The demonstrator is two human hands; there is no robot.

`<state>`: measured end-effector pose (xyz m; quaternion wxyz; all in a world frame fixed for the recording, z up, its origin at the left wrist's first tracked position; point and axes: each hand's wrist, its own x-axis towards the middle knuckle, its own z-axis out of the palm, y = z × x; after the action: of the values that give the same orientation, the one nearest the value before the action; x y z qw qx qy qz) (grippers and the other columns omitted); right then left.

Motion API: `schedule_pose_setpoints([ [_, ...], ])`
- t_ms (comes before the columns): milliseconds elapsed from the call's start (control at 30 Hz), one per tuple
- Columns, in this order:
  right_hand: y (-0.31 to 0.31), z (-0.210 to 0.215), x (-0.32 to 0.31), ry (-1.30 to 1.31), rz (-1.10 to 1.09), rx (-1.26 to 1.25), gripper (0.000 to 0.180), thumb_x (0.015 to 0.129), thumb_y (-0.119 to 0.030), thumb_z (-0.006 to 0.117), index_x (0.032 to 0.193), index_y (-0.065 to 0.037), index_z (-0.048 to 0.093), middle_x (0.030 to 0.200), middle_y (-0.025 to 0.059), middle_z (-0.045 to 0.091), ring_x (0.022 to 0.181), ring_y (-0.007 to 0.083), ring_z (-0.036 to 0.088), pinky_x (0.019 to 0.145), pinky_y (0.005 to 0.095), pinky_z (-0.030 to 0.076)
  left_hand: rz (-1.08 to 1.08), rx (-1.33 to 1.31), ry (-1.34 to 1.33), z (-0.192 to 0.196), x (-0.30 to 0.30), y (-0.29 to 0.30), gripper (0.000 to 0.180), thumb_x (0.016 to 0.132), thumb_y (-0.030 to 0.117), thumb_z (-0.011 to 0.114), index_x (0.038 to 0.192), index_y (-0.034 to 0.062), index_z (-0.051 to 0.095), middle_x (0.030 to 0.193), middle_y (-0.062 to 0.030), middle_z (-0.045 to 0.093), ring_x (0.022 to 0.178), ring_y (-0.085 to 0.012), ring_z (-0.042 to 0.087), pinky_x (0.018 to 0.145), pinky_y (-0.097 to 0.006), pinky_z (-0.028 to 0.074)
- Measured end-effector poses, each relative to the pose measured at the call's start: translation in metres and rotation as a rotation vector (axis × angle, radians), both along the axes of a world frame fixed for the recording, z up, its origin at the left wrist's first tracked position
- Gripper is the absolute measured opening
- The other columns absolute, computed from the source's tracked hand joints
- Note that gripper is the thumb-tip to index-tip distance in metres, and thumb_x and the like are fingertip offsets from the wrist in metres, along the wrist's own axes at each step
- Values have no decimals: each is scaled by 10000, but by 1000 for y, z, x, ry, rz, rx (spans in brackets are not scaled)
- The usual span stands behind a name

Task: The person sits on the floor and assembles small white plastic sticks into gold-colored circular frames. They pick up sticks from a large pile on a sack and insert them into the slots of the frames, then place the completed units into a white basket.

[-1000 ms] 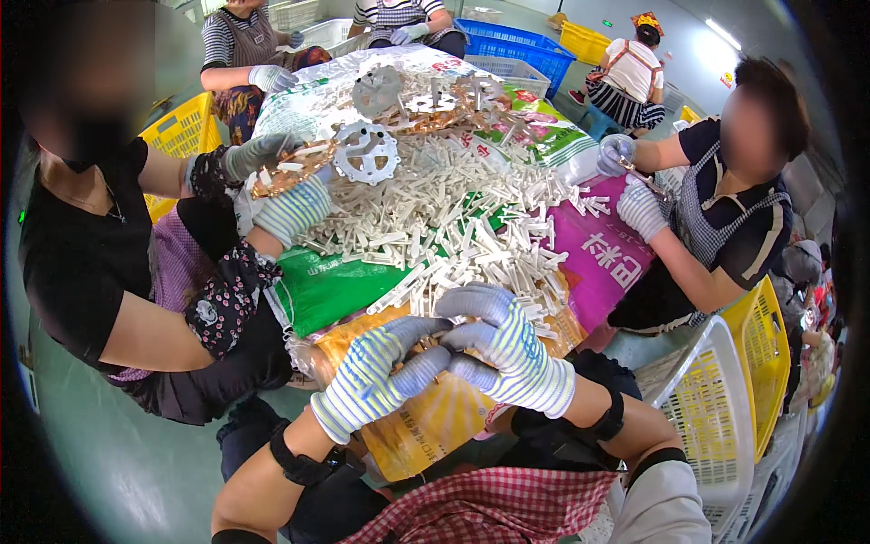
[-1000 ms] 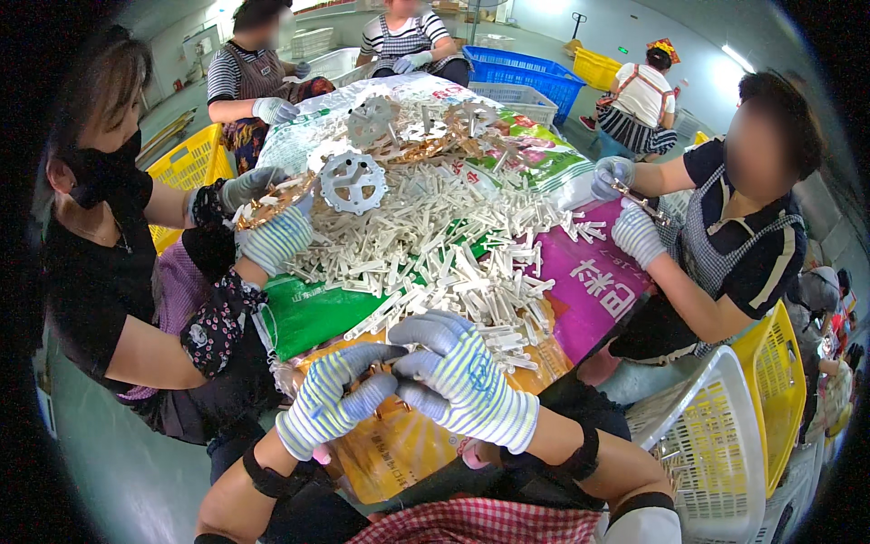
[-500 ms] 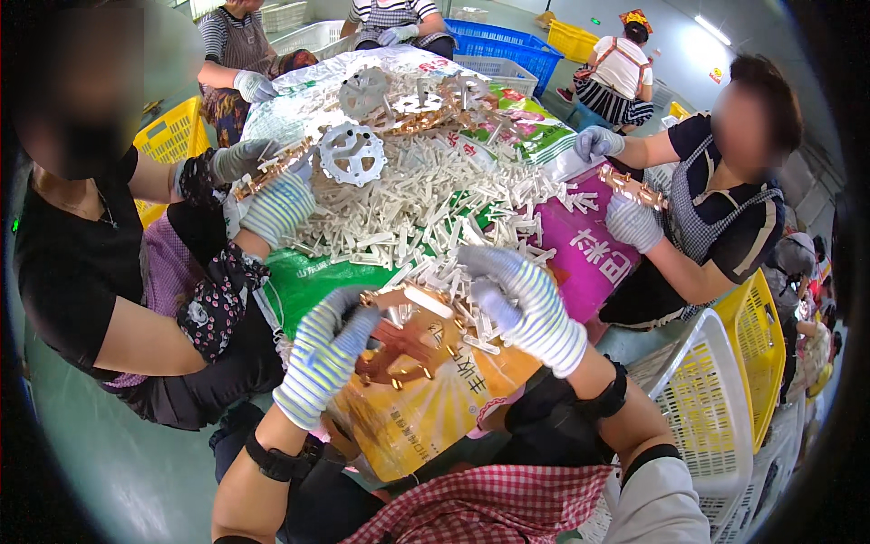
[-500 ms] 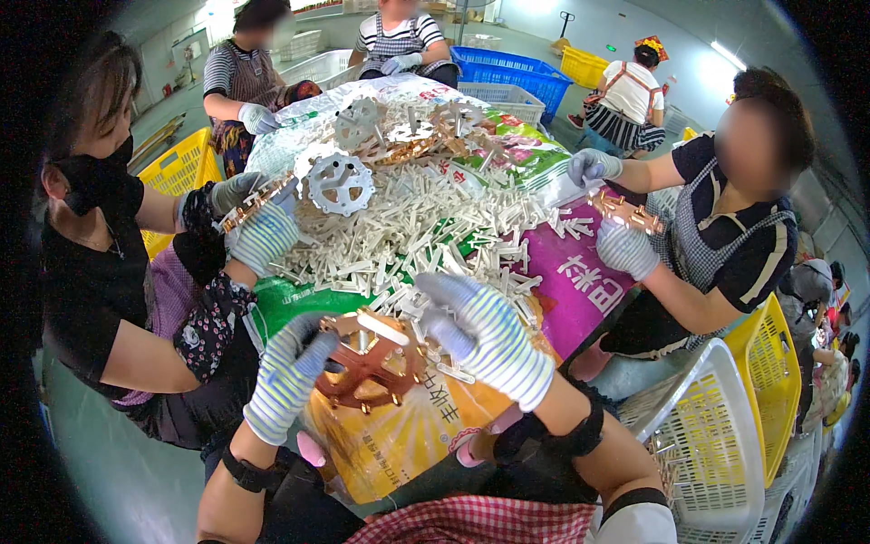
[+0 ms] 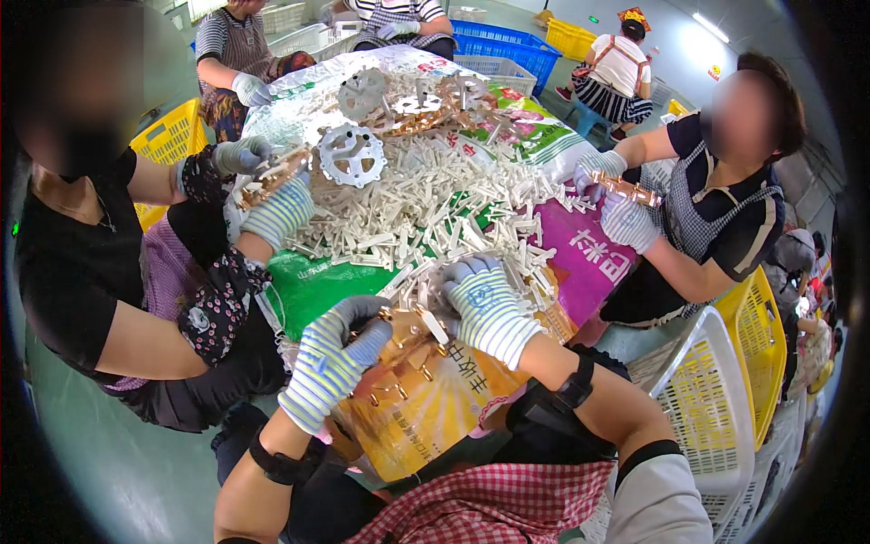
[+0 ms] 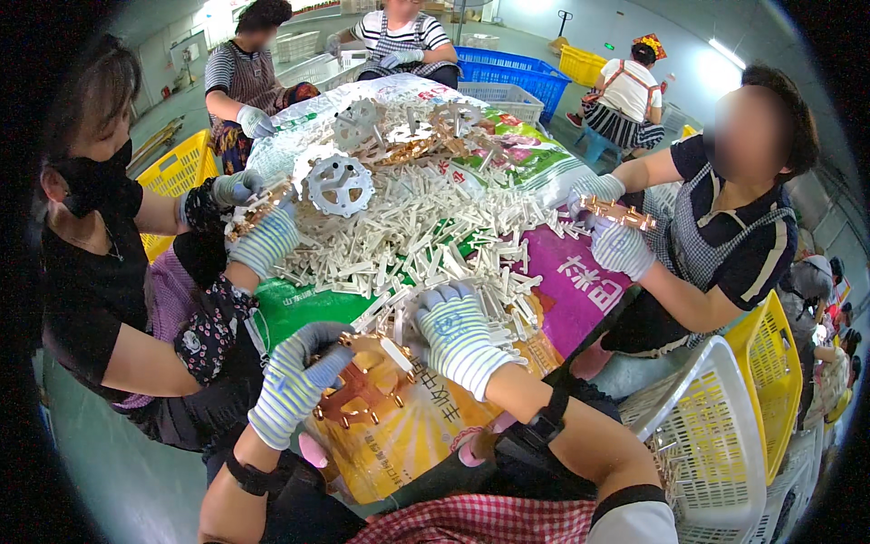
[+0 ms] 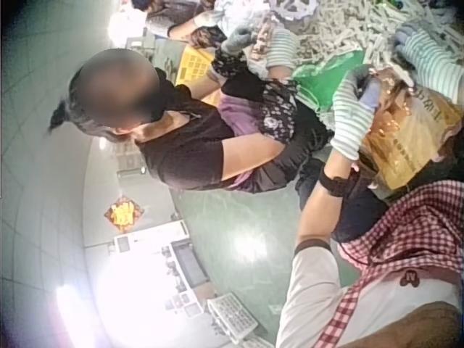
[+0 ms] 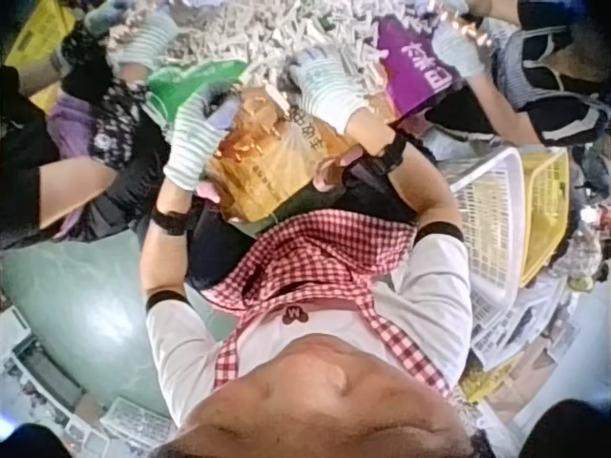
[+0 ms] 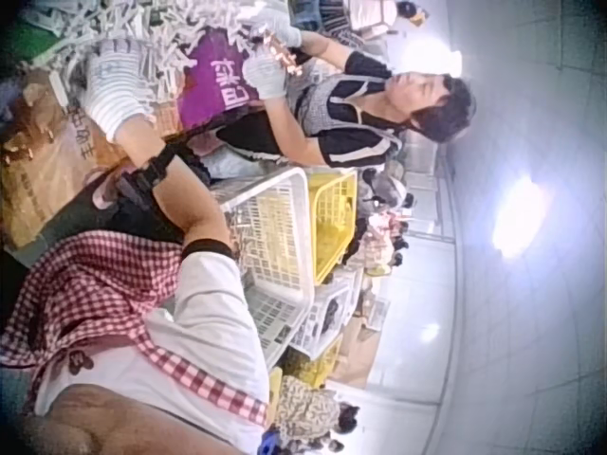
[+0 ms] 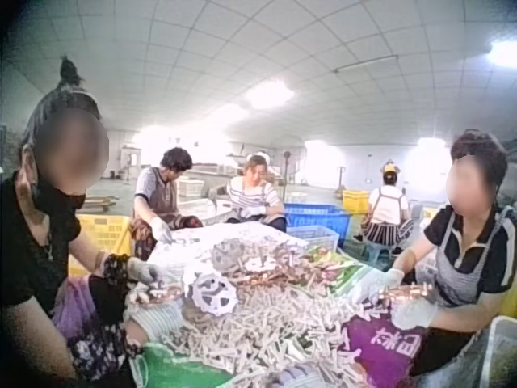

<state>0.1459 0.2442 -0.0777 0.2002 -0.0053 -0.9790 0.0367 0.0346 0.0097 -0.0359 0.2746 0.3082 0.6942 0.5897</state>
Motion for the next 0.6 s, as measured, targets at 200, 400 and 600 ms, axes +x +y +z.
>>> schedule_pose_setpoints([
  [200,16,-1,10,38,-25,-127,256,750,-206,737,967,-74,699,1104,130,601,1072,345,557,987,476,421,-46,-38,56,-3,0,-2,288,959,148,658,1189,-24,641,967,-53,664,832,-92,604,694,-258,554],
  [400,-23,44,26,241,160,-1131,137,817,-150,735,903,-53,690,1151,143,605,1112,335,577,985,457,443,-56,13,88,-2,5,6,257,969,132,631,1192,5,649,973,-49,666,829,-94,599,698,-254,540],
  [600,-48,46,27,283,318,-601,168,825,-185,754,930,-77,679,1171,135,611,1137,353,576,993,490,430,-113,34,174,13,21,6,297,932,60,577,1213,-1,651,969,-68,693,870,-121,634,810,-283,521],
])
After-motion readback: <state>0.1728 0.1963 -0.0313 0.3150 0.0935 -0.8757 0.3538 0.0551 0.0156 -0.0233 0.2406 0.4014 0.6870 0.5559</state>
